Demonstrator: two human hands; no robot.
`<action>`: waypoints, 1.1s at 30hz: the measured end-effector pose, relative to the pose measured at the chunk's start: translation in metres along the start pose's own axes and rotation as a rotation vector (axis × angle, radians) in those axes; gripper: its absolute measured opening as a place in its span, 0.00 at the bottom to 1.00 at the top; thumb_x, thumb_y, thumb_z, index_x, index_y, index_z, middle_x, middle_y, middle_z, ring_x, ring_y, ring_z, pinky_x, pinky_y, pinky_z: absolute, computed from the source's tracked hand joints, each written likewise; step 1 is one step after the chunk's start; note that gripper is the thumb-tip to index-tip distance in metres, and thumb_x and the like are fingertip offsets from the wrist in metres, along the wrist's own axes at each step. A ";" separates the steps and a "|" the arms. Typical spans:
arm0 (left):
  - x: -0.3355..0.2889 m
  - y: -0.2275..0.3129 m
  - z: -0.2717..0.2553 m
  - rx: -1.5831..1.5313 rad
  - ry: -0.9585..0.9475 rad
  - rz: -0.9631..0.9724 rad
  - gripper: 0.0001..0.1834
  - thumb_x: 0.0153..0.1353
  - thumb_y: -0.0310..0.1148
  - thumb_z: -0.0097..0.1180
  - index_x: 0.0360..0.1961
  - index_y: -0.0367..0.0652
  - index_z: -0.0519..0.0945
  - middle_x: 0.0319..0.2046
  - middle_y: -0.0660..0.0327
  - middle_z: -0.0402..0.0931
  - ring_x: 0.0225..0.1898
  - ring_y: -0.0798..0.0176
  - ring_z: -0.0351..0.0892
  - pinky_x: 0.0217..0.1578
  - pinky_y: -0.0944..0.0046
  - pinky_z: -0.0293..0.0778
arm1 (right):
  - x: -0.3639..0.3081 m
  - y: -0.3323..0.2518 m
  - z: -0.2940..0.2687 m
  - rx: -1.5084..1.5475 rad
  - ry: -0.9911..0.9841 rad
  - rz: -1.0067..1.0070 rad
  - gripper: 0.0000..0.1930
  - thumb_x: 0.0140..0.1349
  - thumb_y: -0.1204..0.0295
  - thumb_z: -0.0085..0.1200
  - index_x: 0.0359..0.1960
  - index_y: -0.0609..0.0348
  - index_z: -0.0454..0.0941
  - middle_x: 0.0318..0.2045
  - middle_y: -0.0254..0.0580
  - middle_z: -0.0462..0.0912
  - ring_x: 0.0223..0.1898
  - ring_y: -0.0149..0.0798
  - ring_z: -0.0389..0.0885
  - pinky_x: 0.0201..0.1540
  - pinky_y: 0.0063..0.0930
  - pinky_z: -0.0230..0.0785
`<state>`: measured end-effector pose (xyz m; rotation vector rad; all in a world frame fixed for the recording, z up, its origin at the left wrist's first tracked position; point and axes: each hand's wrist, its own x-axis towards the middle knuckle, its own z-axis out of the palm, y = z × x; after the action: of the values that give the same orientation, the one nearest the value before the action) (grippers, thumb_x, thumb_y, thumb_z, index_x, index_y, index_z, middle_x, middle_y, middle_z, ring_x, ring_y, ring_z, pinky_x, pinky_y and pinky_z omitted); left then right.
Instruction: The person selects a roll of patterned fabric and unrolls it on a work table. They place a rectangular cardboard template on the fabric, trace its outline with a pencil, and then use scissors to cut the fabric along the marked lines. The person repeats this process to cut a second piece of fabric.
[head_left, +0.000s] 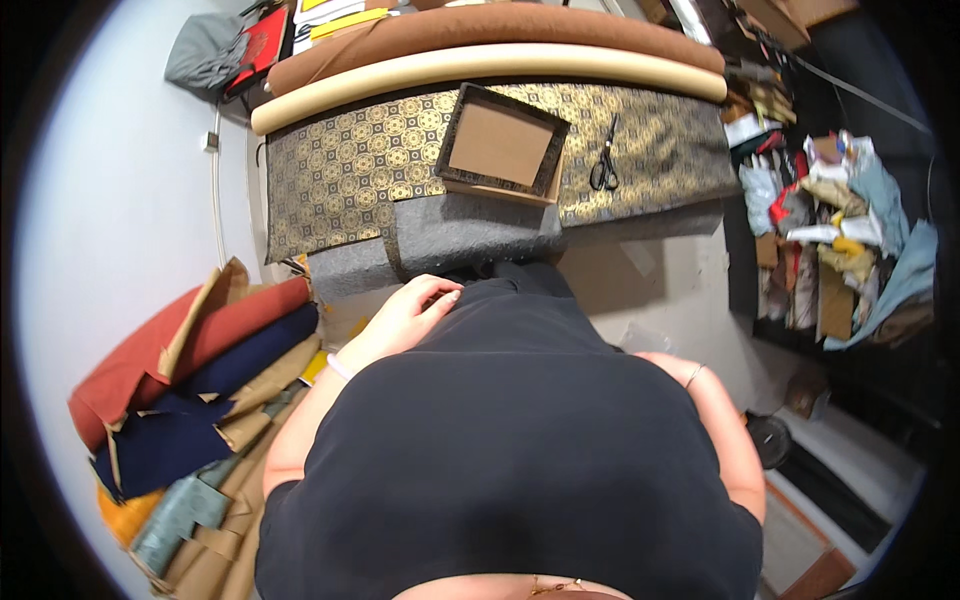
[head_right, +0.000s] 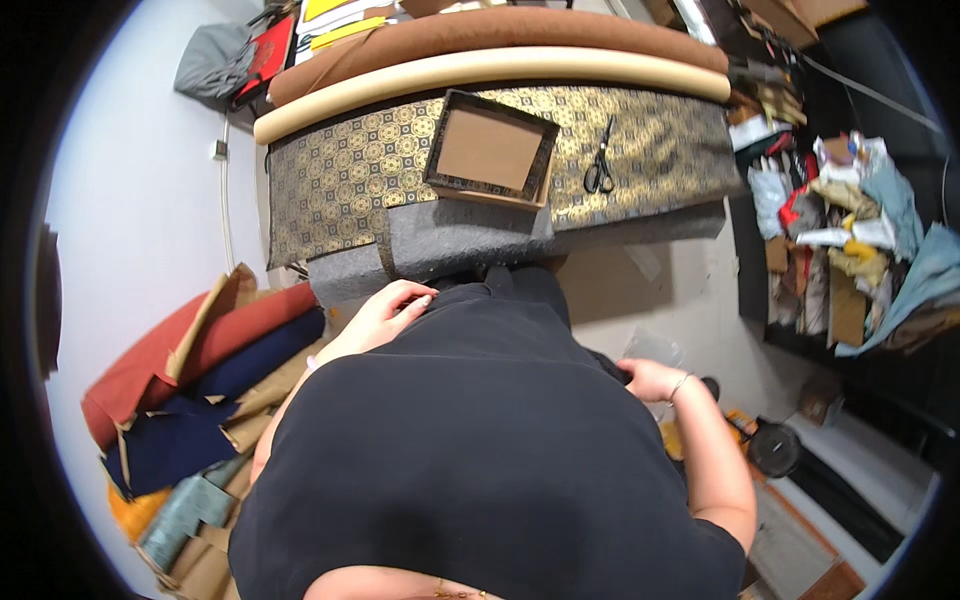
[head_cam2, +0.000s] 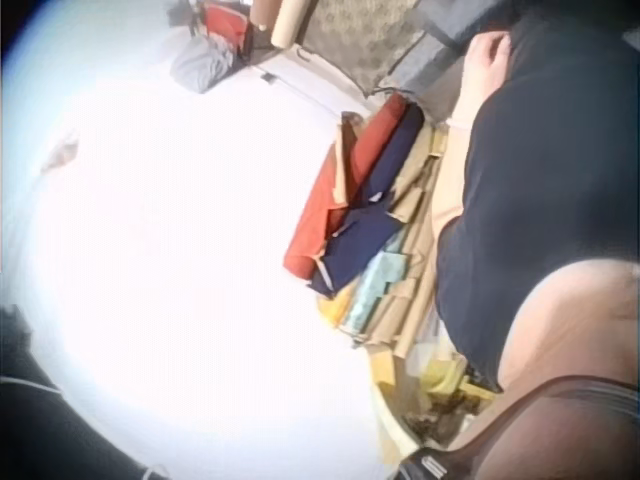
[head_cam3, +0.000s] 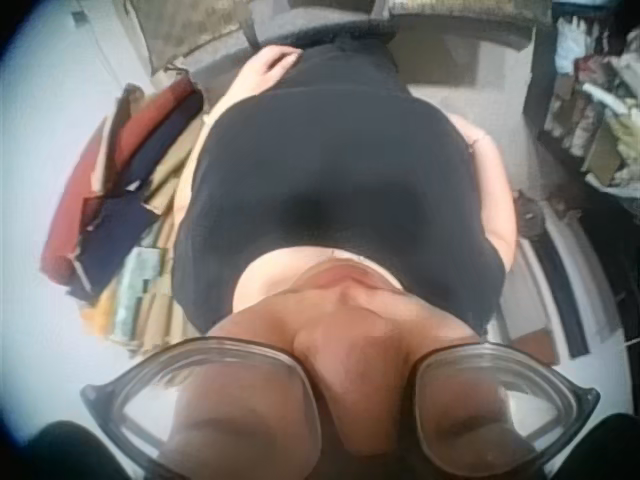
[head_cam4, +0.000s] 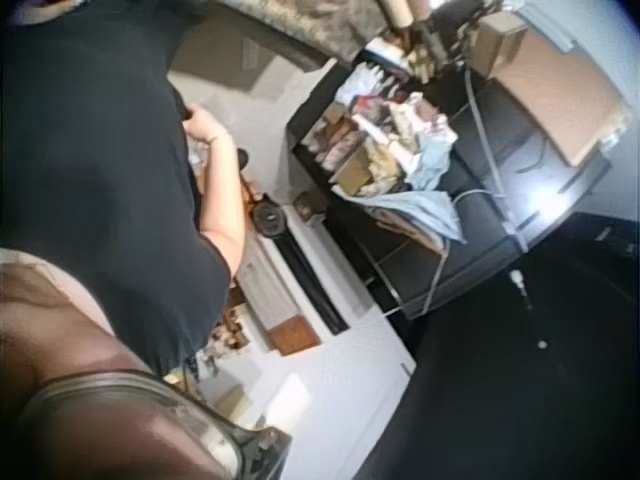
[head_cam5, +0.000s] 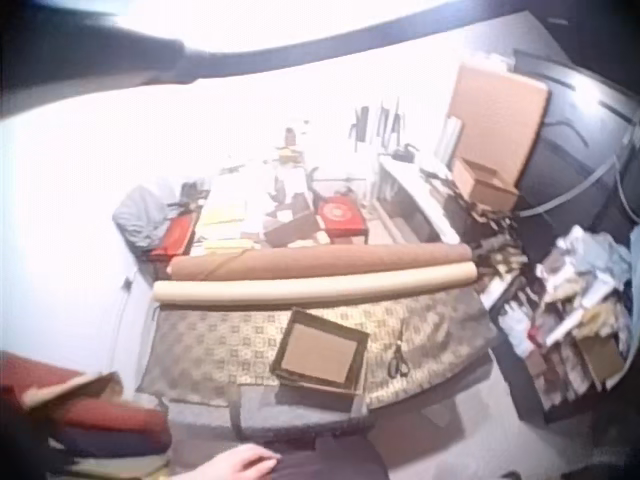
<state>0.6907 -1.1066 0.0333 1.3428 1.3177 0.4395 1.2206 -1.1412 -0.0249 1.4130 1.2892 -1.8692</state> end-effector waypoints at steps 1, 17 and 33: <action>0.016 0.002 0.005 -0.002 -0.040 0.025 0.19 0.76 0.42 0.55 0.57 0.38 0.82 0.52 0.50 0.82 0.55 0.53 0.82 0.58 0.58 0.76 | -0.012 -0.014 -0.001 0.011 0.000 -0.019 0.38 0.59 0.57 0.73 0.67 0.65 0.73 0.62 0.49 0.82 0.62 0.40 0.79 0.67 0.35 0.70; 0.270 -0.067 -0.023 0.275 0.834 0.016 0.35 0.71 0.42 0.63 0.70 0.31 0.67 0.67 0.39 0.69 0.69 0.40 0.70 0.70 0.49 0.67 | 0.305 -0.225 -0.195 -0.075 1.074 -0.268 0.35 0.73 0.52 0.56 0.68 0.73 0.69 0.57 0.63 0.82 0.59 0.57 0.82 0.65 0.41 0.72; 0.245 0.019 -0.025 0.031 1.048 -0.032 0.19 0.78 0.34 0.52 0.63 0.34 0.78 0.55 0.46 0.82 0.56 0.52 0.83 0.59 0.60 0.75 | 0.203 -0.276 -0.253 0.662 0.563 -0.839 0.23 0.81 0.58 0.47 0.70 0.56 0.67 0.63 0.43 0.75 0.60 0.32 0.77 0.65 0.34 0.70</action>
<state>0.7514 -0.8811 -0.0478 1.1176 2.1783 1.2016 1.0487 -0.7608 -0.1083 2.0401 1.8250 -2.7530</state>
